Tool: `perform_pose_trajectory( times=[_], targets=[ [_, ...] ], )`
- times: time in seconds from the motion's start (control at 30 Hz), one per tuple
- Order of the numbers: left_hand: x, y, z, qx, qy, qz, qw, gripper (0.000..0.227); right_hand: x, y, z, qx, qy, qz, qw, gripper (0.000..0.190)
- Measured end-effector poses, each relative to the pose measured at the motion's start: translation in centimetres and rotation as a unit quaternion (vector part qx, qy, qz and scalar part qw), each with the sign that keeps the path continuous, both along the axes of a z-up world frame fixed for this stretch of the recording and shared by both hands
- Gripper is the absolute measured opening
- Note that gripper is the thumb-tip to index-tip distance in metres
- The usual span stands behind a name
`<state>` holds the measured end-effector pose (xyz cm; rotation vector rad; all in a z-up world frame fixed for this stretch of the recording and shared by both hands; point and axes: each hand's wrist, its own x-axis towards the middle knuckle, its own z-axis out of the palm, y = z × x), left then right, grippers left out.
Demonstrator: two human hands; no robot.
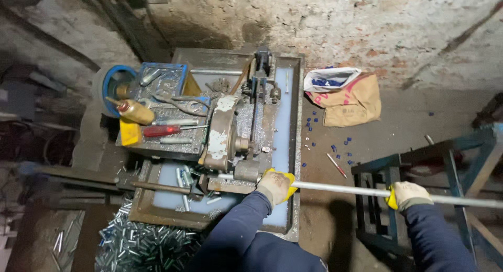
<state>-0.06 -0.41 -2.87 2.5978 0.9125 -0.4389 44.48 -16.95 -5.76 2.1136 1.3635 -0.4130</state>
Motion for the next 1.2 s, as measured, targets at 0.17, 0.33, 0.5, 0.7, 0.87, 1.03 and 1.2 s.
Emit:
perform_pose_trajectory(
  times=[0.17,0.33,0.5,0.7,0.87,1.03,1.2],
  targets=[
    [0.2,0.2,0.1,-0.016,0.006,-0.004,1.0,0.04,-0.5,0.2,1.0,-0.011,-0.006,-0.012,1.0,0.041],
    [0.4,0.0,1.3,-0.026,0.022,-0.008,0.999,0.039,0.0,0.1,0.2,-0.027,-0.004,-0.022,0.999,0.038],
    [0.7,0.6,2.2,-0.043,0.039,0.001,0.998,0.041,-0.3,0.9,0.9,-0.018,-0.014,-0.009,1.0,0.037],
    [1.0,1.4,1.3,-0.031,0.025,0.003,0.999,0.043,2.3,0.7,-2.7,0.034,-0.014,-0.015,0.999,0.063],
    [0.1,1.8,1.4,-0.029,-0.009,0.0,1.0,0.041,-2.3,0.7,0.9,0.073,-0.061,0.002,0.995,0.047],
    [0.3,1.1,1.6,-0.022,0.027,0.018,0.999,0.046,-1.7,-2.8,-5.2,0.339,-0.11,0.178,0.917,0.066],
    [-0.7,-0.2,1.0,-0.011,0.028,0.0,1.0,0.047,-3.0,-2.1,-4.1,0.176,-0.04,0.024,0.983,0.042]
  ],
)
